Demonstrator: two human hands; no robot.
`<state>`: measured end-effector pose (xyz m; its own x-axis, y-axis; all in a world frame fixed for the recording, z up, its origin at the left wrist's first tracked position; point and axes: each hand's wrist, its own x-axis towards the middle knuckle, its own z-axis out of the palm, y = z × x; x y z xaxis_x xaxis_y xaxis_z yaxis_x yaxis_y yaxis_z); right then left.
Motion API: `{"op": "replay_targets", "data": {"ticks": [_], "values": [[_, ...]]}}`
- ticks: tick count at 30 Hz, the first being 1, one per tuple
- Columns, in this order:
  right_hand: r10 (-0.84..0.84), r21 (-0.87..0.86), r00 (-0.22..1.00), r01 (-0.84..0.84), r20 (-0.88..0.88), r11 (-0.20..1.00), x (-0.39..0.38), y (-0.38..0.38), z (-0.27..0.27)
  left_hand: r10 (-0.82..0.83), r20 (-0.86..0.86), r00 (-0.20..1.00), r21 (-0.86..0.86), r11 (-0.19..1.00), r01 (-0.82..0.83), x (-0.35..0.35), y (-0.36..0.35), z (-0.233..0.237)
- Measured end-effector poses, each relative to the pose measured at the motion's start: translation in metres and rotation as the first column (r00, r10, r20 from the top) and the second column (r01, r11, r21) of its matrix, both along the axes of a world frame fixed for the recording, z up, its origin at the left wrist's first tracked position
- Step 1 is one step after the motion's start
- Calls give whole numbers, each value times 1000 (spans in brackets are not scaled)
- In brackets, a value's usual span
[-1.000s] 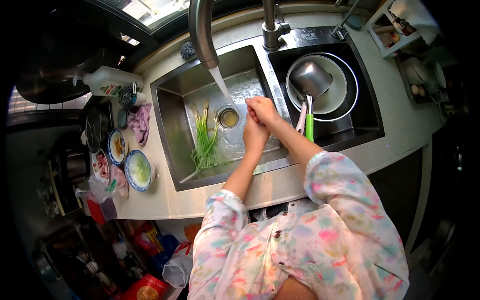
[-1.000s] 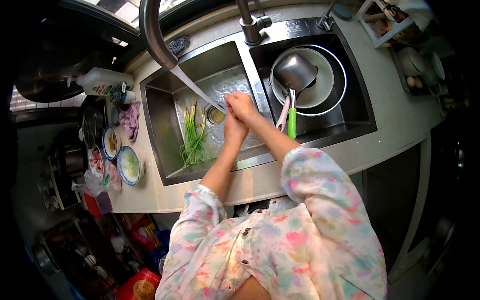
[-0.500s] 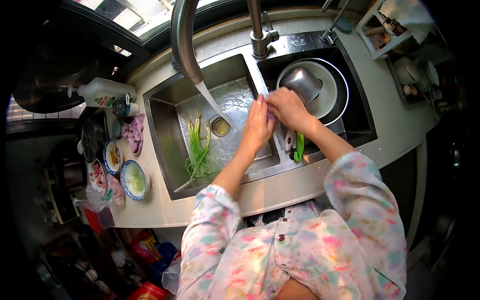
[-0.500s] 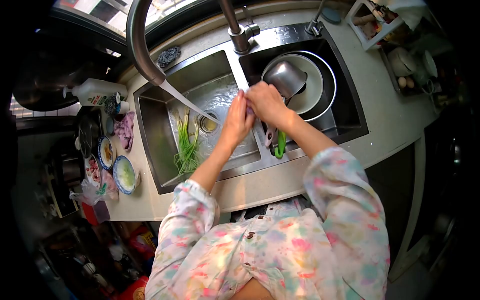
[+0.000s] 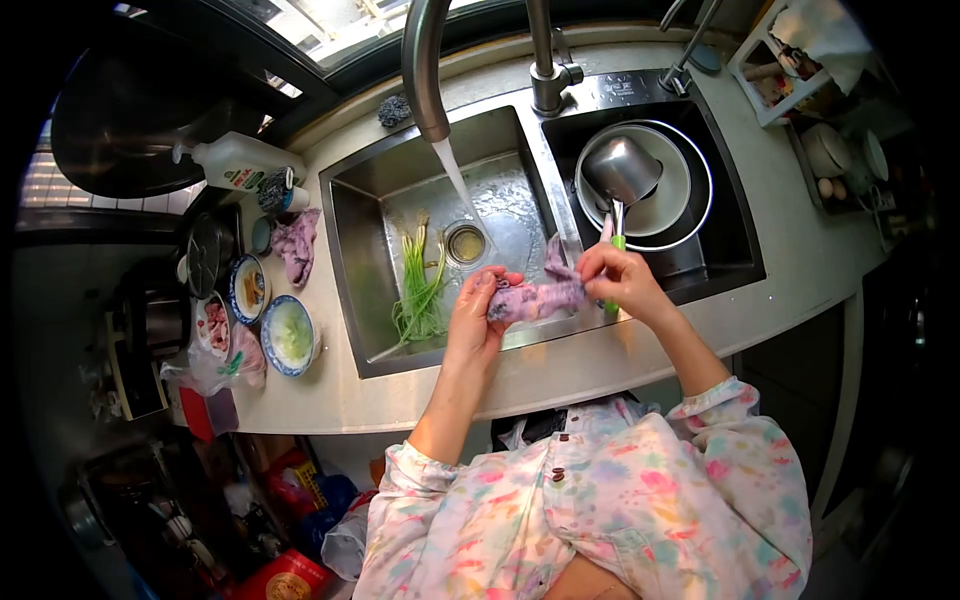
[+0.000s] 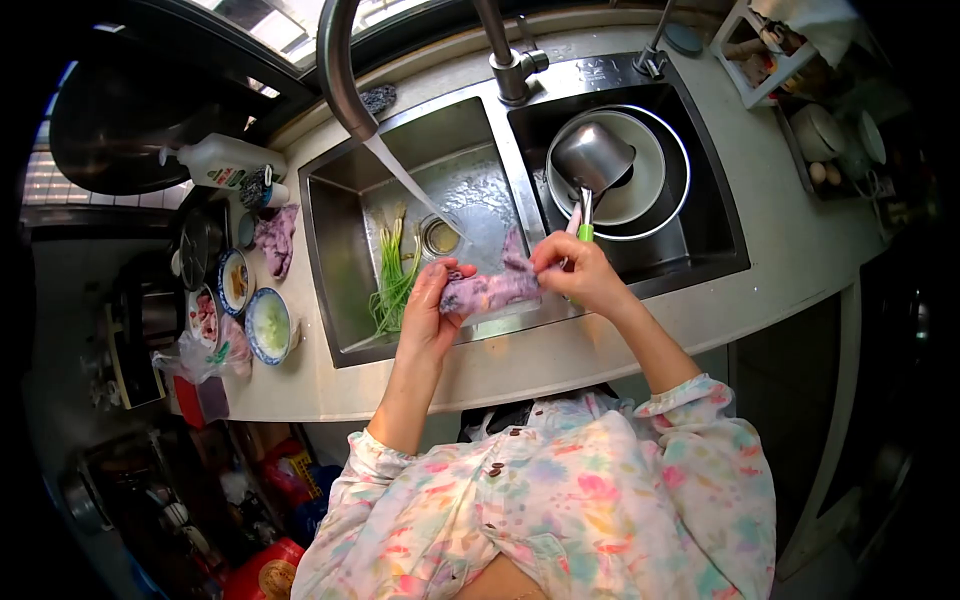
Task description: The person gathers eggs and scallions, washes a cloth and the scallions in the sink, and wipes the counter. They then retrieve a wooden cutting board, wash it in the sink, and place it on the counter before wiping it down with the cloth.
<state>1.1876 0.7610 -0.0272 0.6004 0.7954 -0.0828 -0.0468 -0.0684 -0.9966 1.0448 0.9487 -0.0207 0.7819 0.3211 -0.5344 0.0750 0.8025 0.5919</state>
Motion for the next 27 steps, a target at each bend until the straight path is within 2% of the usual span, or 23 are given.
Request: {"op": "replay_targets", "data": {"ticks": [2, 4, 7, 8, 10, 11, 14, 15, 18, 19, 20, 21, 22, 23, 24, 26, 27], "values": [[116, -57, 991, -111, 74, 992, -15, -2, 13, -2, 63, 998, 36, 999, -1, -9, 1, 6], [165, -192, 971, -131, 176, 973, -32, 6, 32, -12, 105, 994, 50, 999, 7, -16, 0, 21], [248, -171, 968, -251, -42, 953, -61, 28, 43, -92, 271, 958, 140, 989, 55, -30, -1, 36], [343, -211, 935, -355, -93, 911, -68, 35, 48, -89, 287, 954, 251, 968, 15, -36, 2, 44], [412, -207, 882, -370, 228, 906, -84, 47, 39, -80, 304, 949, 465, 882, -74, -56, 10, 62], [412, -313, 885, -337, 217, 888, -92, 54, 51, -40, 268, 963, 544, 831, -117, -67, 15, 71], [293, -159, 685, -253, 667, 954, -110, 59, 51, 159, 307, 938, 552, 774, -312, -100, 36, 78], [306, -248, 612, -180, 730, 952, -118, 59, 60, 258, 275, 926, 495, 788, -366, -110, 43, 80], [256, -146, 645, -219, 720, 965, -124, 63, 70, 360, 223, 906, 490, 762, -423, -127, 56, 90], [253, -60, 724, -281, 641, 958, -122, 64, 69, 350, 217, 911, 518, 750, -411, -132, 61, 91], [287, 29, 867, -327, 408, 945, -122, 66, 72, 339, 209, 917, 546, 738, -397, -136, 67, 93], [323, 128, 935, -342, 144, 931, -121, 68, 77, 326, 201, 924, 573, 726, -381, -138, 69, 95], [358, 228, 925, -324, -126, 918, -122, 69, 82, 315, 197, 929, 561, 741, -370, -140, 68, 100], [306, 218, 893, -244, -331, 945, -123, 68, 90, 298, 196, 934, 549, 757, -356, -138, 66, 108], [300, 351, 861, -154, -411, 924, -124, 69, 93, 275, 199, 941, 536, 773, -339, -134, 65, 113], [273, 378, 854, -98, -442, 920, -118, 64, 107, 248, 172, 953, 577, 759, -301, -128, 62, 112], [229, 359, 897, -86, -378, 929, -113, 61, 113, 216, 165, 962, 593, 758, -271, -122, 59, 111]]}}
